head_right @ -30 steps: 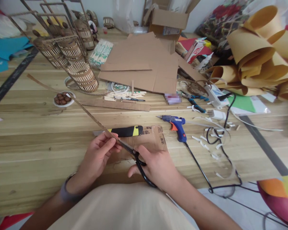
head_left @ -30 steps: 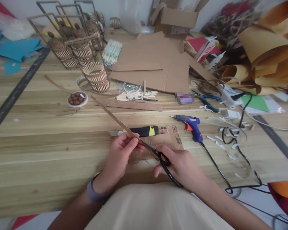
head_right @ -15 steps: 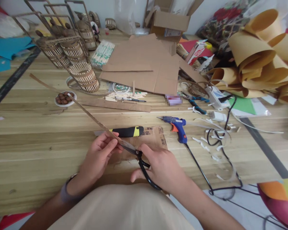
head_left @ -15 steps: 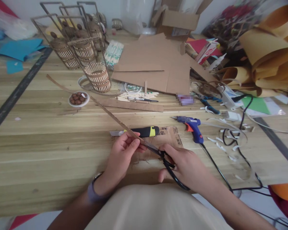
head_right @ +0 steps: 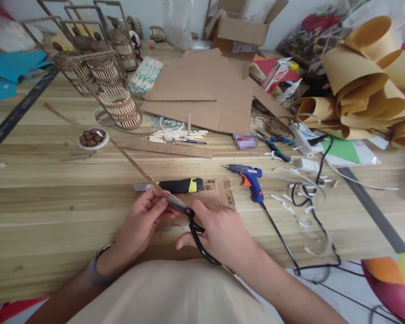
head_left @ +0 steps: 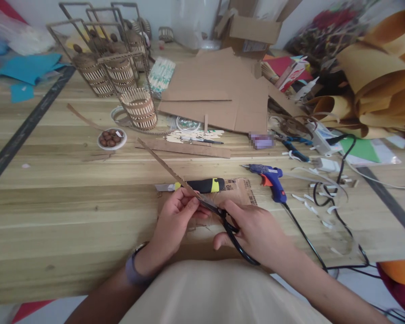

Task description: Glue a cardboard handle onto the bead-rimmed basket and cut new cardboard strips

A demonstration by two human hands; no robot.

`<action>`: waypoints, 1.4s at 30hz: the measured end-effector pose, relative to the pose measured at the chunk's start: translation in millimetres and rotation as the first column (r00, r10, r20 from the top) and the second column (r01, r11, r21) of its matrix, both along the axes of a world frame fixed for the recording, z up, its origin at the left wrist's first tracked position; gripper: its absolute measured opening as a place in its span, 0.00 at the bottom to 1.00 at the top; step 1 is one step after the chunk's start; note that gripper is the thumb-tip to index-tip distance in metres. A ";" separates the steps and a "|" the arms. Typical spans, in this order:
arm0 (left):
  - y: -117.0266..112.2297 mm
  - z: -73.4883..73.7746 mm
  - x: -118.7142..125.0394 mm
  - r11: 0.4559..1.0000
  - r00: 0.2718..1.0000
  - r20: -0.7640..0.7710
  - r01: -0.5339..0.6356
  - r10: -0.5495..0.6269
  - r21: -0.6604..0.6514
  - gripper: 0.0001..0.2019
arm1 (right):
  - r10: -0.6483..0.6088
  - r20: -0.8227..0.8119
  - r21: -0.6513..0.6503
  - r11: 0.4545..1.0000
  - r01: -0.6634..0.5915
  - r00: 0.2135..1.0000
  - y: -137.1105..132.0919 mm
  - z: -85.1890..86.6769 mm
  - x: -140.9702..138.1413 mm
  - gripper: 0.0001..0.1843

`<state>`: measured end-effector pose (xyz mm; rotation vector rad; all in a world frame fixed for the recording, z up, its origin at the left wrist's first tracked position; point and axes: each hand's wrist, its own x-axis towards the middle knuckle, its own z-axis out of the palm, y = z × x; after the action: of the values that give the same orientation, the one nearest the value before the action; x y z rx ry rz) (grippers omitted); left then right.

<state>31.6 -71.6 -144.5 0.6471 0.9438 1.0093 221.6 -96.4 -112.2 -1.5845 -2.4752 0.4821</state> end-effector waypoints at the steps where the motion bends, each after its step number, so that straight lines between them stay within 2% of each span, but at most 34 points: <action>1: 0.0 -0.2 0.0 1.000 1.000 0.001 -0.003 0.003 -0.005 0.16 | 0.000 0.003 0.009 1.000 0.000 1.000 -0.4 -1.0 -0.5 0.32; 18: -1.3 1.4 1.4 0.999 0.999 -0.031 -0.018 0.017 -0.033 0.21 | -0.011 -0.101 0.016 1.000 0.012 0.995 -5.1 -13.6 2.4 0.28; 27: -3.4 2.0 1.9 0.999 0.998 -0.050 0.040 -0.041 -0.028 0.19 | 0.031 -0.006 0.022 0.999 -0.031 1.000 5.6 -0.8 1.7 0.28; 32: -2.9 1.8 1.5 0.998 0.999 0.014 0.037 -0.036 -0.053 0.18 | 0.012 0.039 0.072 0.997 -0.015 0.999 7.1 -0.3 -4.2 0.27; 36: -2.8 1.4 0.9 0.997 0.998 0.046 0.039 -0.036 -0.062 0.19 | 0.021 0.066 0.052 0.998 -0.024 0.998 7.2 0.9 -5.3 0.26; 42: -2.7 2.7 1.5 0.997 0.997 0.073 0.025 -0.019 -0.070 0.19 | 0.039 0.059 0.095 0.994 -0.044 0.997 6.6 -3.8 -5.4 0.30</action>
<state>33.1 -74.3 -141.8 0.5571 0.9026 0.9694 216.2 -89.9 -116.0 -1.5337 -2.5364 0.3217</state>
